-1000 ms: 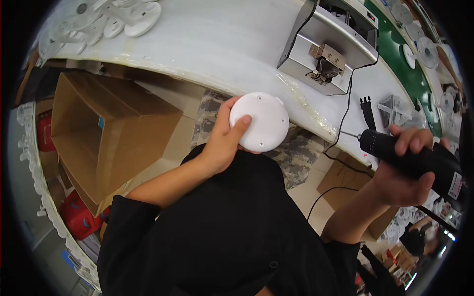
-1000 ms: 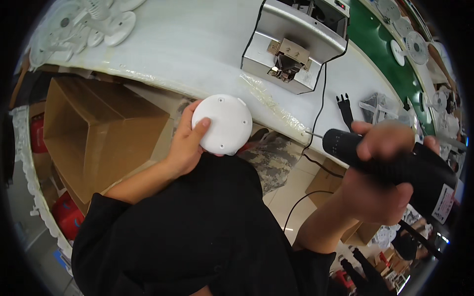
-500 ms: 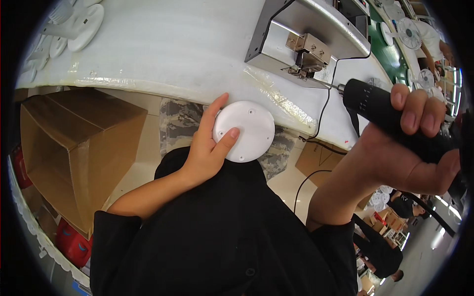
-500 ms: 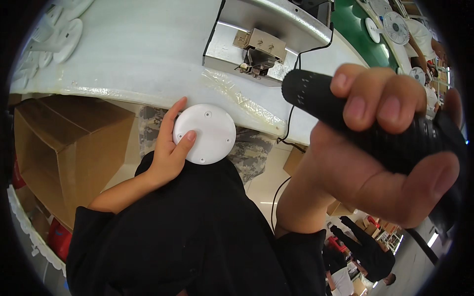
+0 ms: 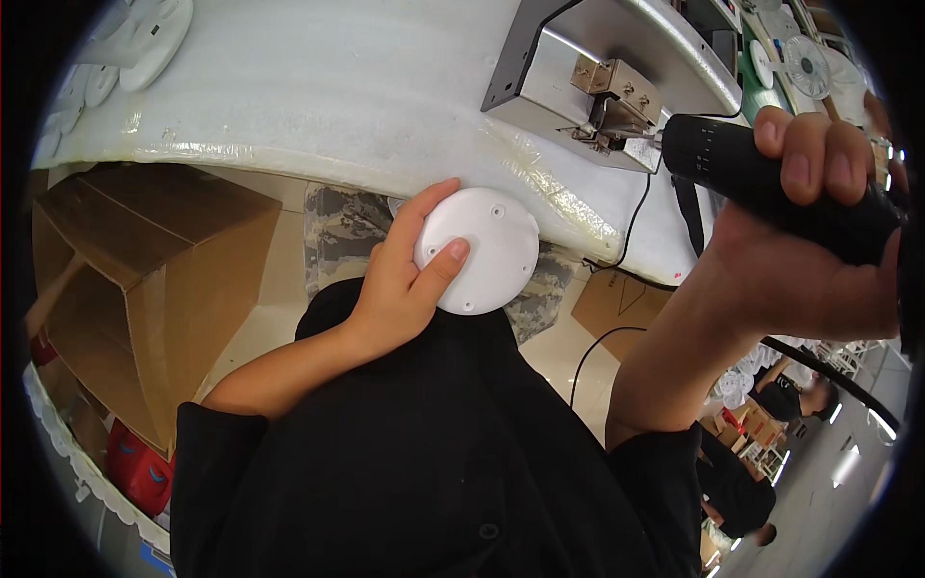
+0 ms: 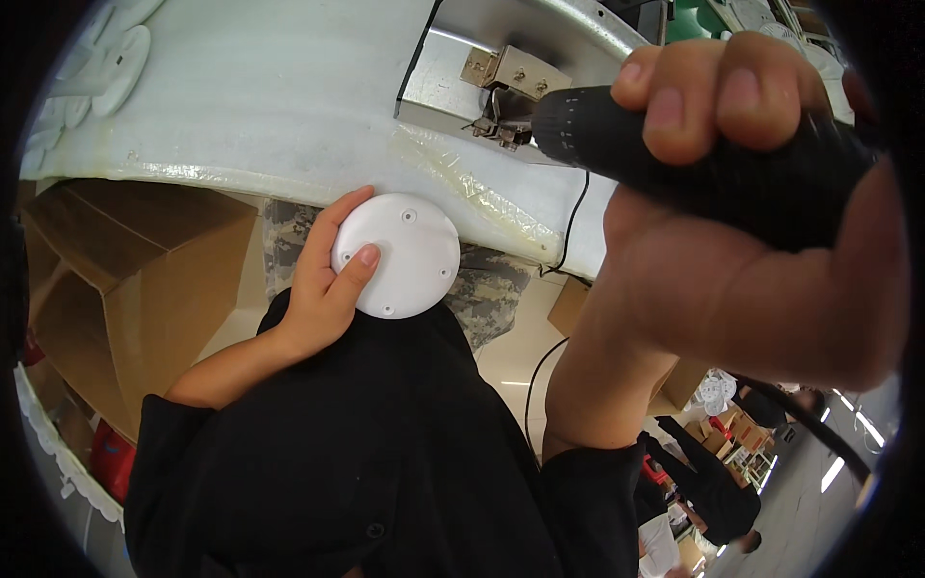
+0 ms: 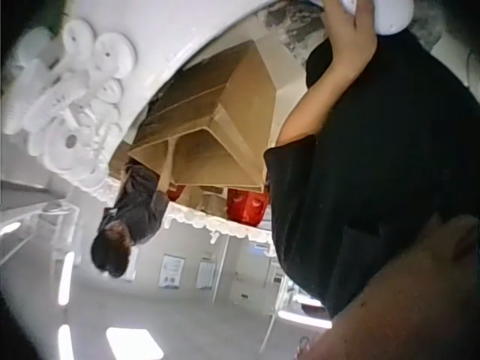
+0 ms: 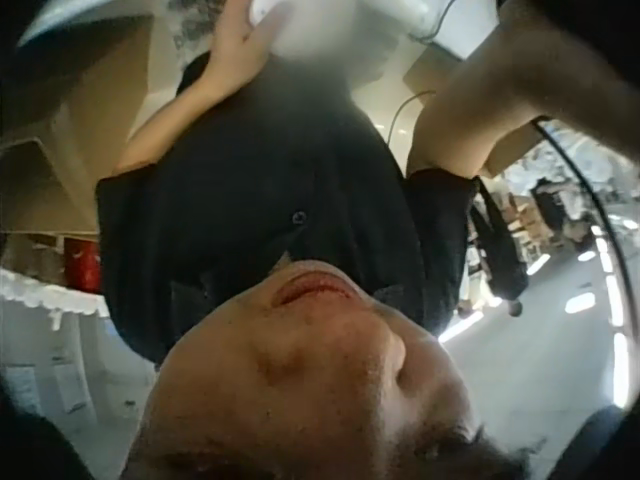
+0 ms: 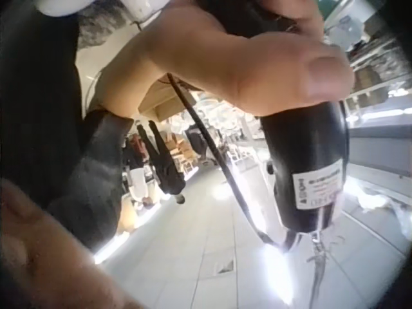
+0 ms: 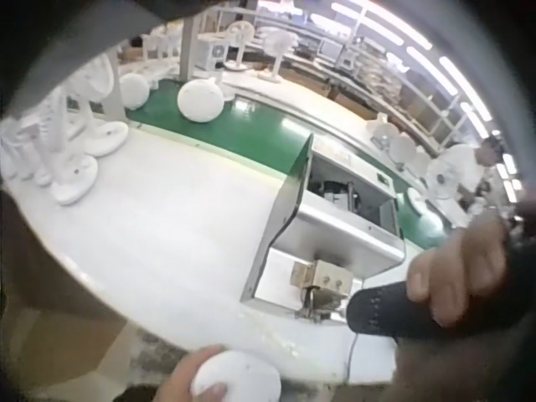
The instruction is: The person is using an electric screwdriver to assemble small portable fans at a factory workbench.
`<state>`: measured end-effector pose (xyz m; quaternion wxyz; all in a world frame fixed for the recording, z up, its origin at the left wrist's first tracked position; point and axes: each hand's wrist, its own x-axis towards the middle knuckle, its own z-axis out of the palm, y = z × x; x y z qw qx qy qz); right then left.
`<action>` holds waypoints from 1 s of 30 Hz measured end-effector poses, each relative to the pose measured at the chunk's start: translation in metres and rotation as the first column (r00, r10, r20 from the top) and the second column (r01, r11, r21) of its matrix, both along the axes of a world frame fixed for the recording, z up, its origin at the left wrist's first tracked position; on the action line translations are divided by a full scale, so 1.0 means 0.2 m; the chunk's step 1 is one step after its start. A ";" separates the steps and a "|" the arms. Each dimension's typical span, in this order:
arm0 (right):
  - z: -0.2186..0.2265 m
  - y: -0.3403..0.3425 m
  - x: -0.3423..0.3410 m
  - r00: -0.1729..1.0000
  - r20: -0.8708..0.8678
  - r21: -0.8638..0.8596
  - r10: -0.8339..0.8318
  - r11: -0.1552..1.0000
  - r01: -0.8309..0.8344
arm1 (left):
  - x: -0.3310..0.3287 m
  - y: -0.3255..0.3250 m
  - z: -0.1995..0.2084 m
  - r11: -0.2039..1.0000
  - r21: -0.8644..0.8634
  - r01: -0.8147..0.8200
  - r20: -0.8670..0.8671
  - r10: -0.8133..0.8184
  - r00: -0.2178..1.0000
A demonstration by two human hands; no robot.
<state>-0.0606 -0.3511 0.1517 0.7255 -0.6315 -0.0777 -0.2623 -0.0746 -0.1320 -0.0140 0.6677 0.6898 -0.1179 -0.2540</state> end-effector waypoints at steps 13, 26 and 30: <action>-0.20 0.12 -0.03 0.983 0.040 -0.021 0.179 0.984 -0.178 | 0.06 -0.03 0.01 0.998 -0.063 -0.022 -0.063 0.018 0.998; -0.24 0.15 0.02 0.963 -0.050 -0.141 0.266 0.952 -0.270 | 0.06 -0.04 0.00 0.995 -0.103 0.011 -0.121 -0.024 0.992; -0.24 0.19 0.01 0.973 -0.044 -0.203 0.225 0.952 -0.229 | 0.06 -0.06 0.00 0.994 -0.104 -0.011 -0.085 0.002 0.996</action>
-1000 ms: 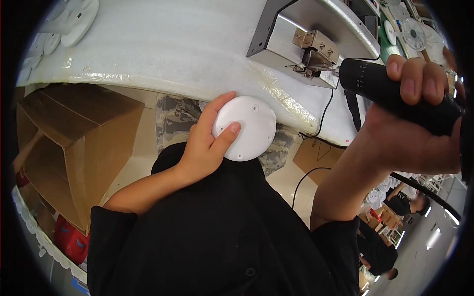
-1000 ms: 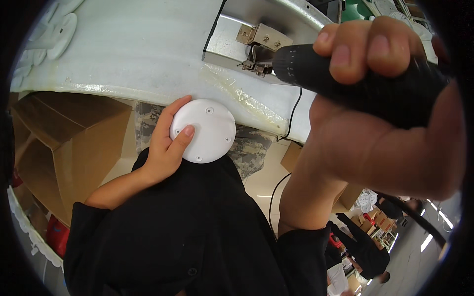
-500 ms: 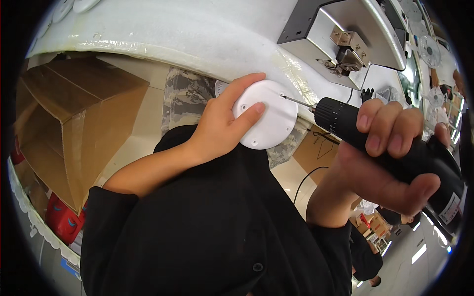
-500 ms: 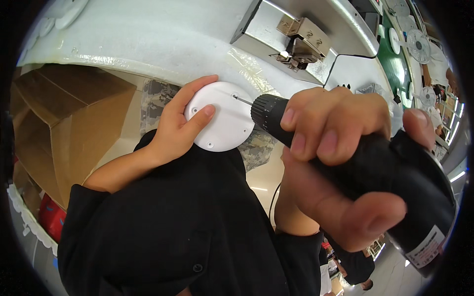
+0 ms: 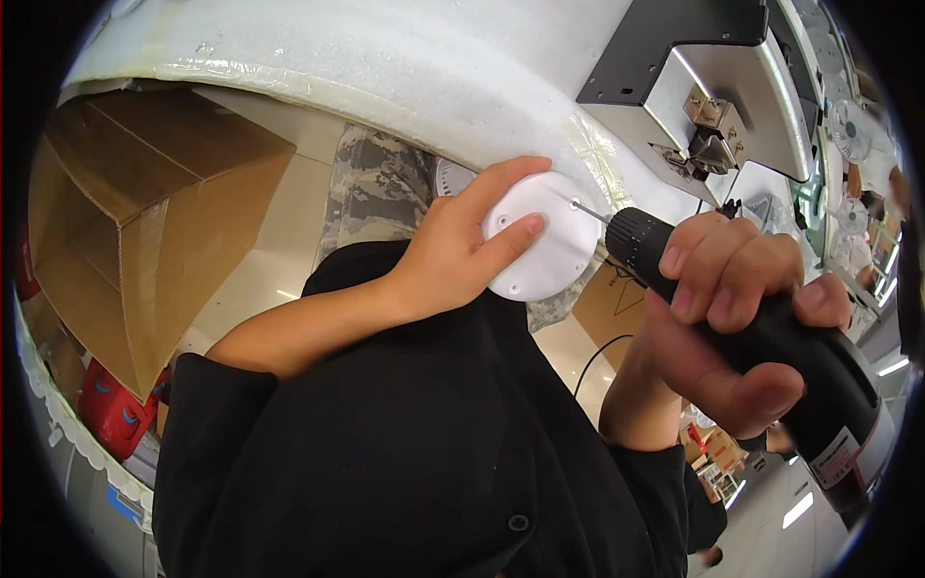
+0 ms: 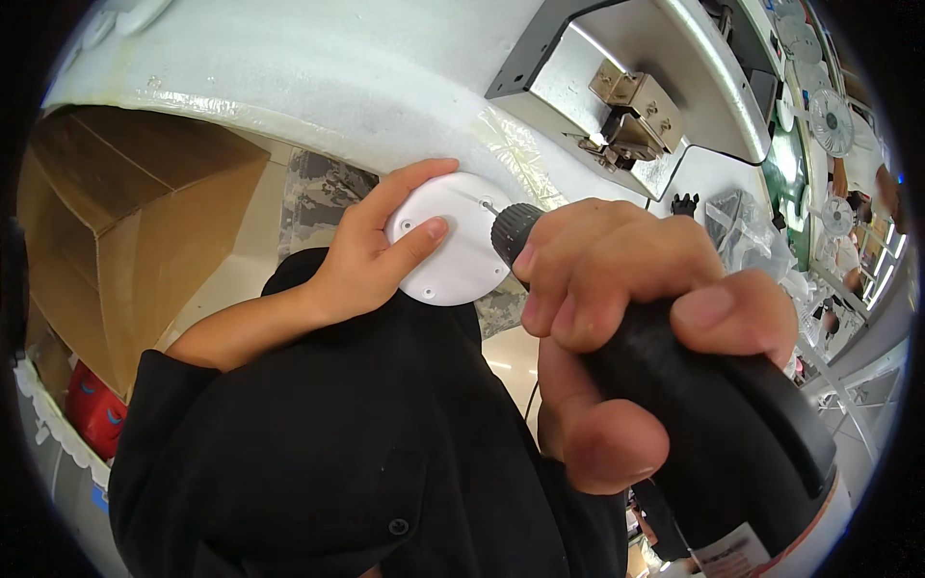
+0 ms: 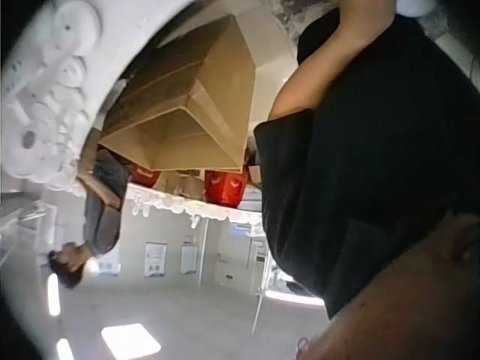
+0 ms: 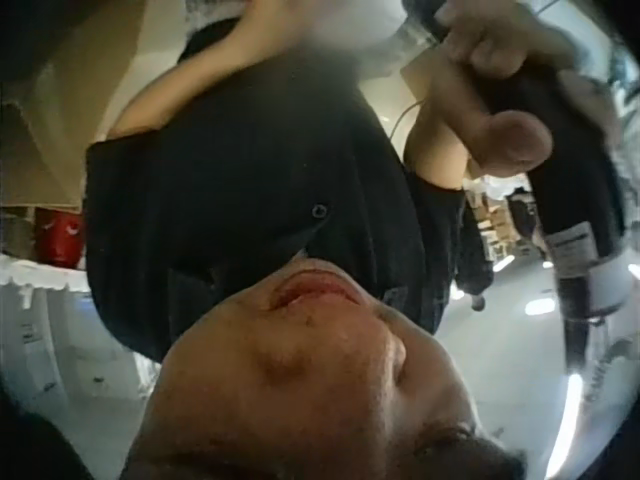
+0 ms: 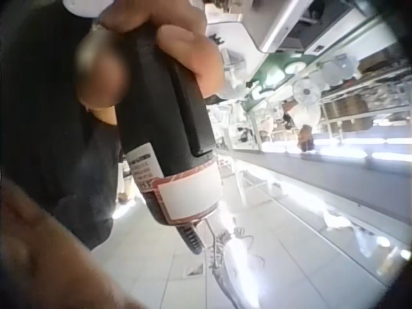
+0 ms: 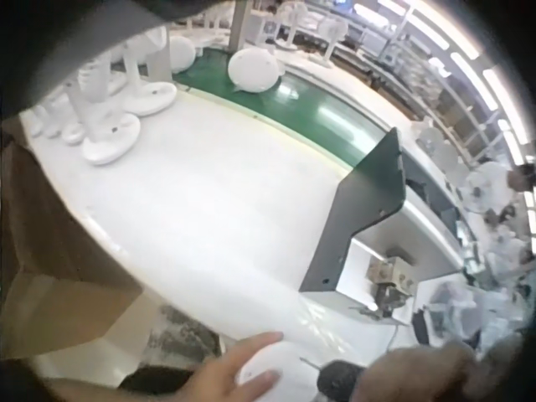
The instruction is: The person is using an electric screwdriver to assemble small portable fans at a factory workbench.
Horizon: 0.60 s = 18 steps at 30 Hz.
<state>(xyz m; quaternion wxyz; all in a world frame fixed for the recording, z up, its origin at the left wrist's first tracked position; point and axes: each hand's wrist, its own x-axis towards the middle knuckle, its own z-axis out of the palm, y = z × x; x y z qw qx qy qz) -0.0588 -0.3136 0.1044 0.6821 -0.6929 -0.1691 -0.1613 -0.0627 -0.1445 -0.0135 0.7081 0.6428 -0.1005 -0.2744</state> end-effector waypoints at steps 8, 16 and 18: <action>-0.05 -0.03 0.01 0.997 0.068 -0.006 0.026 1.000 -0.026 | 0.00 -0.01 -0.02 1.000 0.007 0.016 0.042 -0.016 0.999; 0.23 -0.17 -0.05 0.960 0.260 0.059 -0.100 0.994 0.088 | -0.13 0.06 -0.05 0.976 0.182 -0.122 0.034 0.118 0.992; 0.28 -0.22 -0.02 0.946 0.249 0.008 -0.209 0.977 0.214 | -0.12 0.08 -0.04 0.988 0.121 -0.091 -0.051 0.098 0.994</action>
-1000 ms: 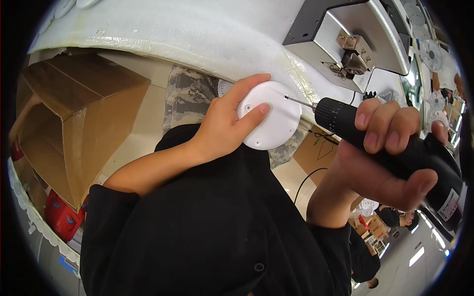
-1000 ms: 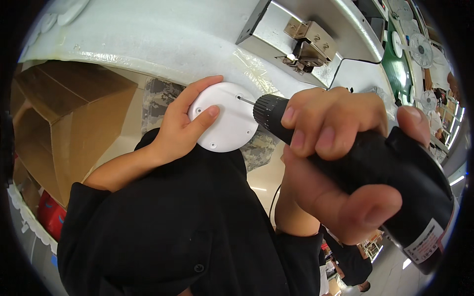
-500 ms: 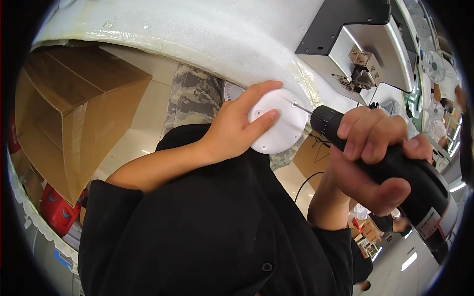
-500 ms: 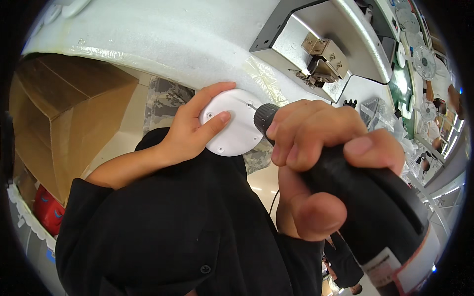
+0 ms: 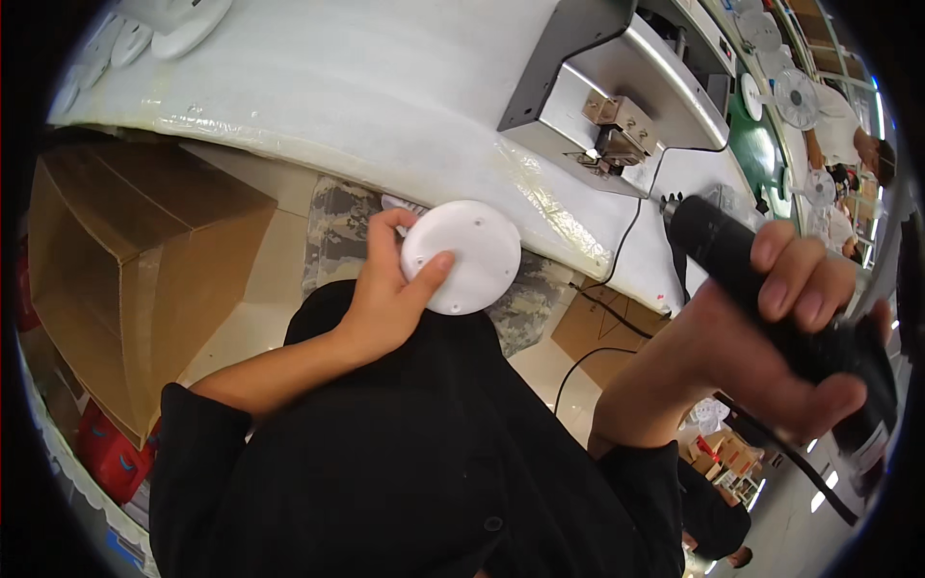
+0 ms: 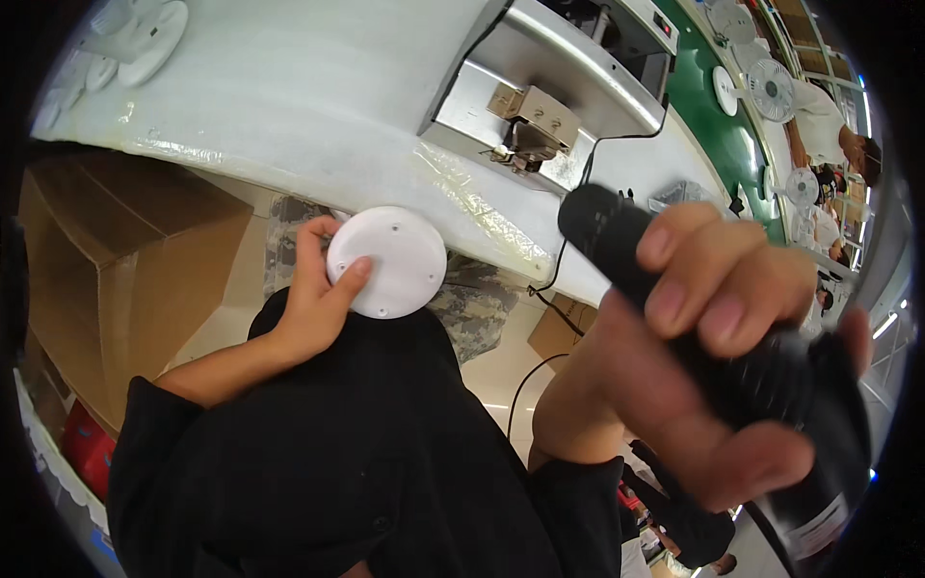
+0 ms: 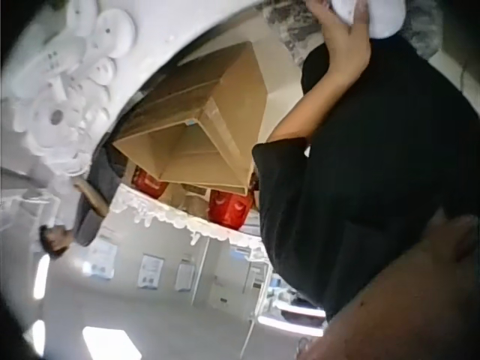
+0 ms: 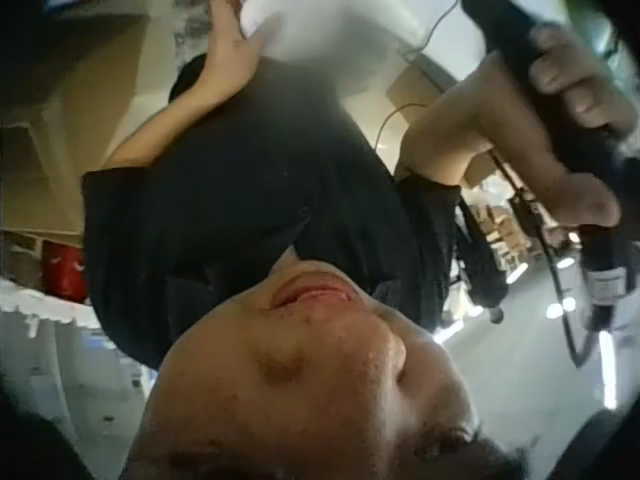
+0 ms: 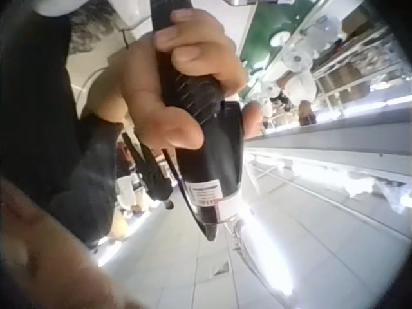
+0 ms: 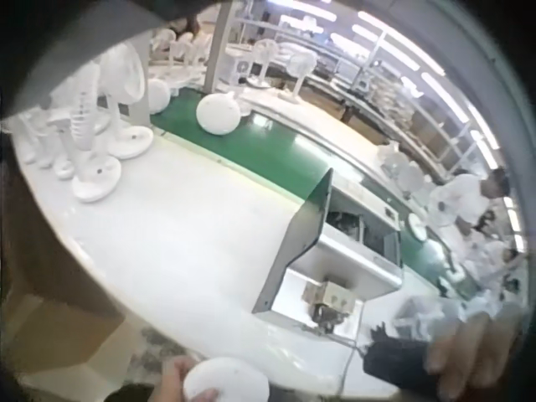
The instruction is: The person is using an electric screwdriver to assemble small portable fans at a factory workbench.
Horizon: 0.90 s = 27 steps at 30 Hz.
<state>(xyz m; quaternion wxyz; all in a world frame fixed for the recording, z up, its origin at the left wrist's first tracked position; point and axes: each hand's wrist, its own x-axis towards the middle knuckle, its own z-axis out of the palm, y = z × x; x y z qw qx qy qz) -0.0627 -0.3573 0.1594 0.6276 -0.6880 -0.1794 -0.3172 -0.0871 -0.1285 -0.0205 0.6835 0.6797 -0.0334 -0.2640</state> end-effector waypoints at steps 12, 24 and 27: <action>-0.05 -0.07 0.21 0.984 -0.101 0.049 0.145 0.989 -0.140 | 0.05 -0.09 0.09 0.965 -0.257 -0.057 -0.633 -0.123 0.764; -0.17 0.06 -0.11 0.964 -0.196 0.228 0.182 0.964 -0.136 | 0.02 -0.10 0.09 0.944 -0.330 -0.017 -0.619 -0.203 0.759; -0.19 0.06 -0.14 0.964 -0.204 0.206 0.171 0.970 -0.129 | 0.01 -0.10 0.09 0.933 -0.357 -0.049 -0.622 -0.198 0.758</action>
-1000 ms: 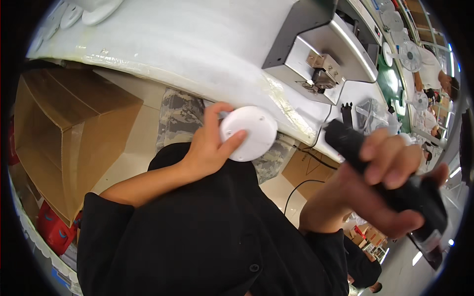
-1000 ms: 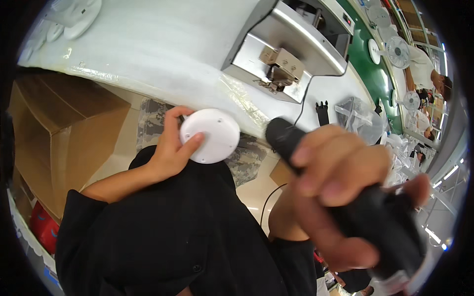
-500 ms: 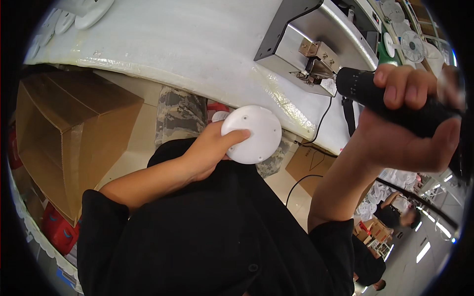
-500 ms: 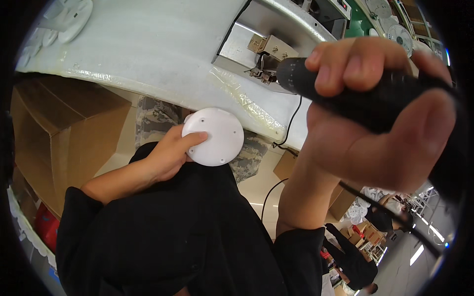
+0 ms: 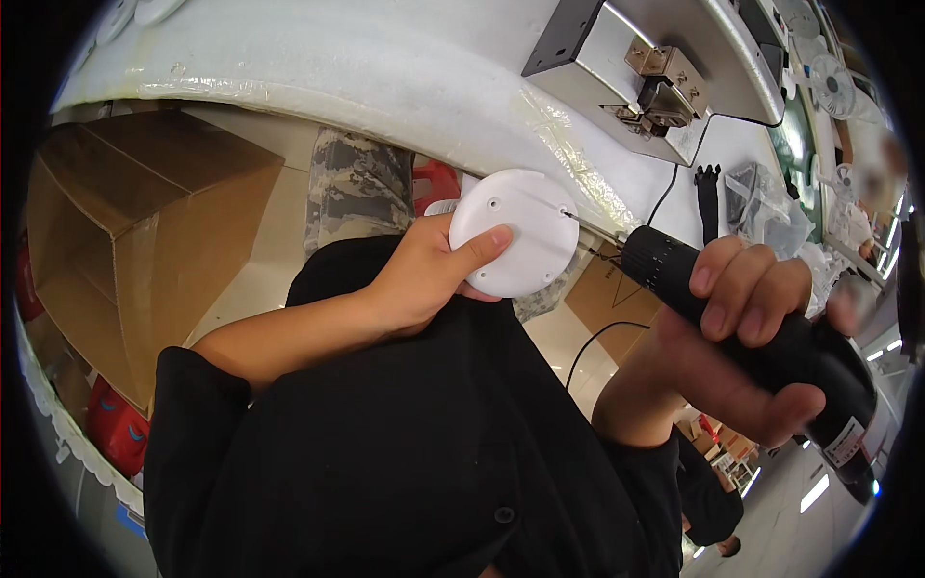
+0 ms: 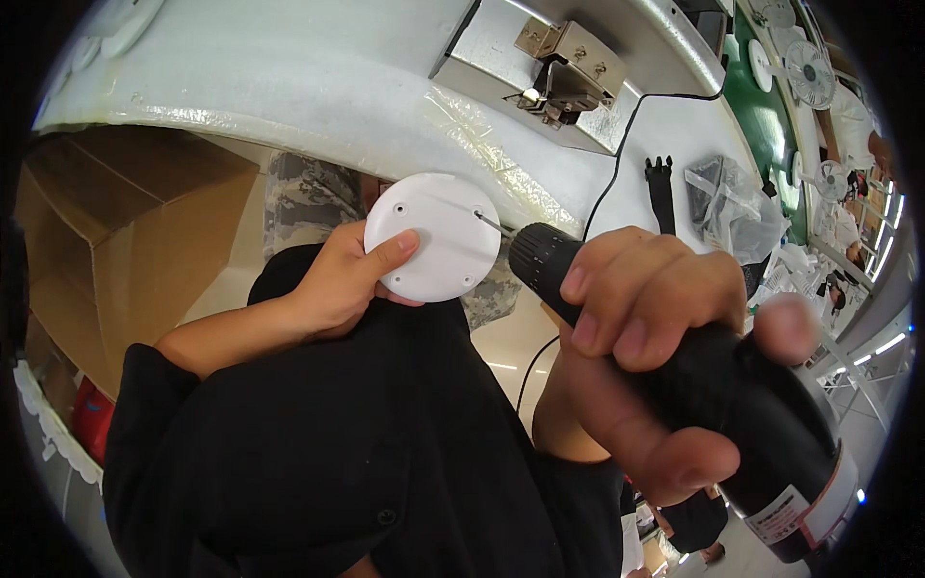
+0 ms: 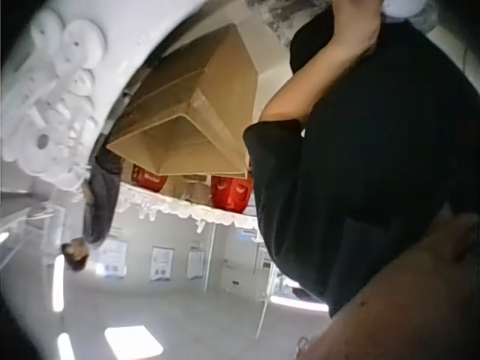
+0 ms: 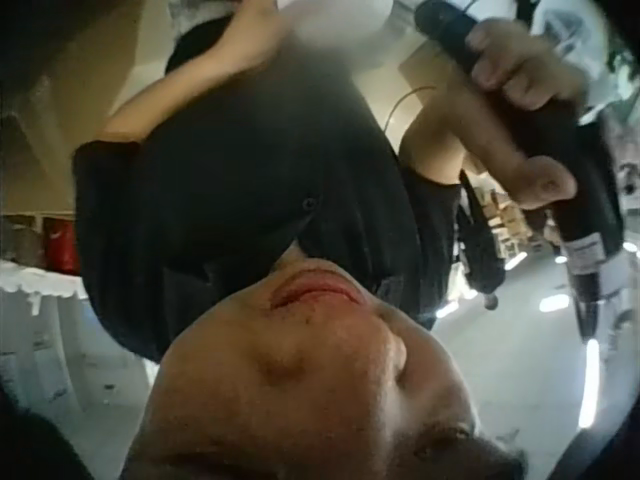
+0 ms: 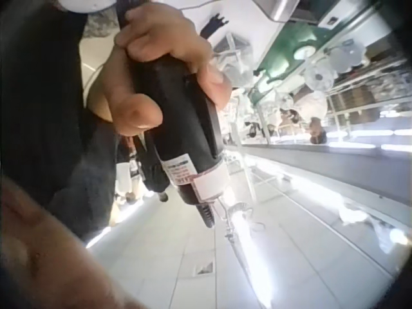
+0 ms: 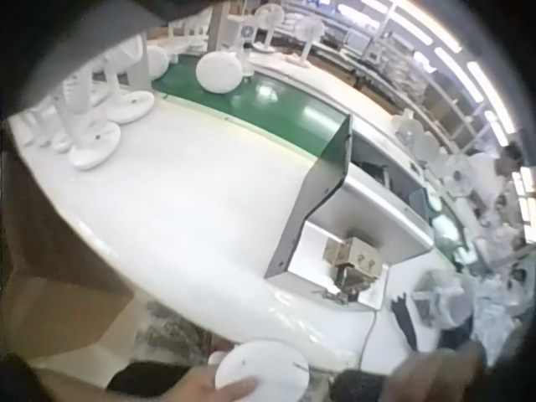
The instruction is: The person is using an electric screwdriver to assemble small portable fans at a factory workbench.
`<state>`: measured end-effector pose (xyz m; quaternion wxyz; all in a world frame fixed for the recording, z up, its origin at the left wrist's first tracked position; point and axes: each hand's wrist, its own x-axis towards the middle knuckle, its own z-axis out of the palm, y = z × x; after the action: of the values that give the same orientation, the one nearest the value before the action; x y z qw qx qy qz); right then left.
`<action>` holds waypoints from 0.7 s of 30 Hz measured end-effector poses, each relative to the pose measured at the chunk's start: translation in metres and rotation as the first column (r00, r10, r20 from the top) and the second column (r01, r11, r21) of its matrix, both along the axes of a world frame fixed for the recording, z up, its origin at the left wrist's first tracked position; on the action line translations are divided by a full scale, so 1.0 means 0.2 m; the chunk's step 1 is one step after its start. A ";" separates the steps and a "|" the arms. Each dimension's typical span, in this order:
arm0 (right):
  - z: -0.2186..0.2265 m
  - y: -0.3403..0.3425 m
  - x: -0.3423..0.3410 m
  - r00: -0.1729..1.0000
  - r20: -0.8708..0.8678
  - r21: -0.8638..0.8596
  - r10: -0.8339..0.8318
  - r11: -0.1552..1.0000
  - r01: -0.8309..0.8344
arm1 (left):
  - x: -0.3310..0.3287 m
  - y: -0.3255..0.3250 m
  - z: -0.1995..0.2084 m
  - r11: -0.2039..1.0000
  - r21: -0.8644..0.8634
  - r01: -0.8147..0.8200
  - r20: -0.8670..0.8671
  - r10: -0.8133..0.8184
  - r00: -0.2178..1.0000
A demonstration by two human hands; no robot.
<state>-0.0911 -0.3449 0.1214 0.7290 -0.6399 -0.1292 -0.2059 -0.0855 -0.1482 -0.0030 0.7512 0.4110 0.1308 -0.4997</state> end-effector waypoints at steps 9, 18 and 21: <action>-0.07 0.02 0.00 1.000 -0.016 -0.036 -0.003 0.999 0.002 | -0.01 0.00 -0.01 0.999 -0.033 -0.012 -0.001 0.012 1.000; -0.10 0.04 0.03 0.998 0.014 -0.124 0.065 0.990 -0.063 | -0.03 -0.03 -0.02 0.994 -0.070 -0.078 -0.038 0.075 0.996; -0.11 0.06 0.04 0.997 0.015 -0.152 0.081 0.985 -0.078 | -0.03 -0.03 -0.02 0.996 -0.058 -0.066 -0.043 0.063 0.997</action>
<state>-0.0833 -0.3326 0.0992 0.6845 -0.6855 -0.1778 -0.1730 -0.0907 -0.1536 -0.0079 0.7759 0.3734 0.1445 -0.4874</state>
